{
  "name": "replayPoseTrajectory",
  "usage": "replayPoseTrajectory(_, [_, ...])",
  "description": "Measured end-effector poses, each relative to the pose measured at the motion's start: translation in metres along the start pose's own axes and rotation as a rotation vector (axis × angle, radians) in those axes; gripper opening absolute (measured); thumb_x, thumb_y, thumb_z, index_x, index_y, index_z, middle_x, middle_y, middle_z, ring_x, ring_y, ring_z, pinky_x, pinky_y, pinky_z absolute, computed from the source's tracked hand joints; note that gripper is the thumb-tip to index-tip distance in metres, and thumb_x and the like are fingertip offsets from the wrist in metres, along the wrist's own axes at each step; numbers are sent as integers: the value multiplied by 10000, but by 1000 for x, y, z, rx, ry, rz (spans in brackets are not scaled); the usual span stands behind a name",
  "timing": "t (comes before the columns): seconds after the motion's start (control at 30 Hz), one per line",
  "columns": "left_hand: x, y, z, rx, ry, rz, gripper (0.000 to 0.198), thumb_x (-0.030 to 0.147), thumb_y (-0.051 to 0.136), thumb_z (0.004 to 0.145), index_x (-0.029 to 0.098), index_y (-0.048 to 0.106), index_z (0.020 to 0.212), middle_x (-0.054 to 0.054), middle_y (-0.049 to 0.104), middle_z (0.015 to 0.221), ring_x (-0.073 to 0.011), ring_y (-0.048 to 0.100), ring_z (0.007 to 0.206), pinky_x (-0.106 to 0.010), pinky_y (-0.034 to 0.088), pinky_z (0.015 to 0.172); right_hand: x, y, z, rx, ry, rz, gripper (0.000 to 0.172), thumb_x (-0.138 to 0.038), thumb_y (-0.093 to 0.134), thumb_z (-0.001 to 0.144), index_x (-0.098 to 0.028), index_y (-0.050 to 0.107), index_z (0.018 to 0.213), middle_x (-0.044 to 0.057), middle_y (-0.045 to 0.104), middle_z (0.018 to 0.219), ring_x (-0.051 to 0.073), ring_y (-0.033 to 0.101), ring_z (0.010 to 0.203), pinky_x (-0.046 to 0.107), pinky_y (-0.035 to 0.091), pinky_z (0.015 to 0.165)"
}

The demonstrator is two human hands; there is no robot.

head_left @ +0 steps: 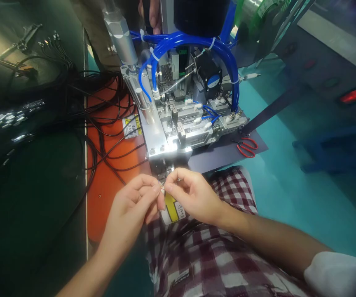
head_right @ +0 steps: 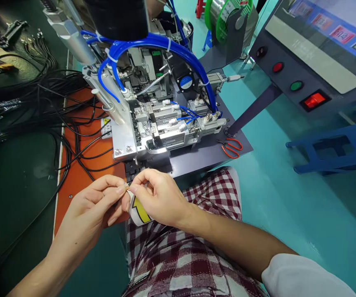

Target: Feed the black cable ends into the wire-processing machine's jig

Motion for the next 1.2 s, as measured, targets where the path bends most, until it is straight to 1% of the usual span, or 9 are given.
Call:
replayPoseTrajectory(0.1, [0,0,1,-8,7,25,230,390,643,885,194,574,789,23,610,562,-56,361,422,-213,375,480,-2,-2,1,14,2,-26,150,-294,605,882,-175,597,791,-15,604,695,83,468,536,217,357,502])
replayPoseTrajectory(0.27, [0,0,0,-6,17,35,220,380,640,889,196,565,795,26,617,592,-53,363,424,-214,373,479,-14,-6,3,87,-104,-89,106,-210,590,861,-176,578,761,-18,599,747,78,479,562,220,382,537])
replayPoseTrajectory(0.4, [0,-2,-2,14,44,21,191,374,623,903,203,566,841,21,635,638,-59,389,444,-212,358,480,-4,2,3,34,-15,8,116,-225,557,883,-186,547,775,-28,568,700,85,486,555,217,393,527])
replayPoseTrajectory(0.6, [-2,-5,-1,32,49,-10,189,383,608,914,212,540,871,33,633,640,-59,387,448,-207,358,484,-4,1,3,66,-16,46,96,-229,596,863,-176,578,785,-1,607,744,101,540,619,221,428,562])
replayPoseTrajectory(0.83, [-1,-3,-2,34,61,-36,191,387,603,915,212,536,877,40,626,624,-58,370,440,-205,351,473,8,4,4,60,78,130,134,-287,643,834,-169,612,778,1,602,715,88,487,550,226,403,514])
replayPoseTrajectory(0.93, [-3,-3,-2,29,62,-29,193,394,602,920,216,544,871,46,616,610,-63,360,449,-205,341,474,9,5,4,60,83,126,137,-294,647,832,-175,609,776,-13,579,671,79,442,506,225,370,481])
replayPoseTrajectory(1.03, [-4,-3,-1,23,62,-27,202,408,597,925,222,555,856,59,571,555,-79,385,475,-205,338,481,-3,2,4,79,-33,40,124,-253,602,857,-182,573,760,-30,544,643,73,419,483,225,348,472])
replayPoseTrajectory(1.13, [-5,-5,-2,35,54,-11,243,434,598,924,218,558,821,58,553,552,-89,420,508,-206,337,484,-37,-3,-1,99,-321,-180,113,-179,563,857,-173,550,745,-16,547,711,76,452,534,237,369,533])
replayPoseTrajectory(1.2, [-4,-6,-2,45,60,3,257,439,602,922,213,558,808,55,569,575,-83,419,506,-206,336,485,-51,-1,-4,69,-441,-275,108,-155,547,856,-167,539,749,-16,535,722,76,443,547,240,361,546])
Point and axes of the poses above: each hand's wrist, its own z-axis towards the middle knuckle, its own y-axis out of the palm, x = y × z, the point moved 10 cm from there along z, towards the middle knuckle
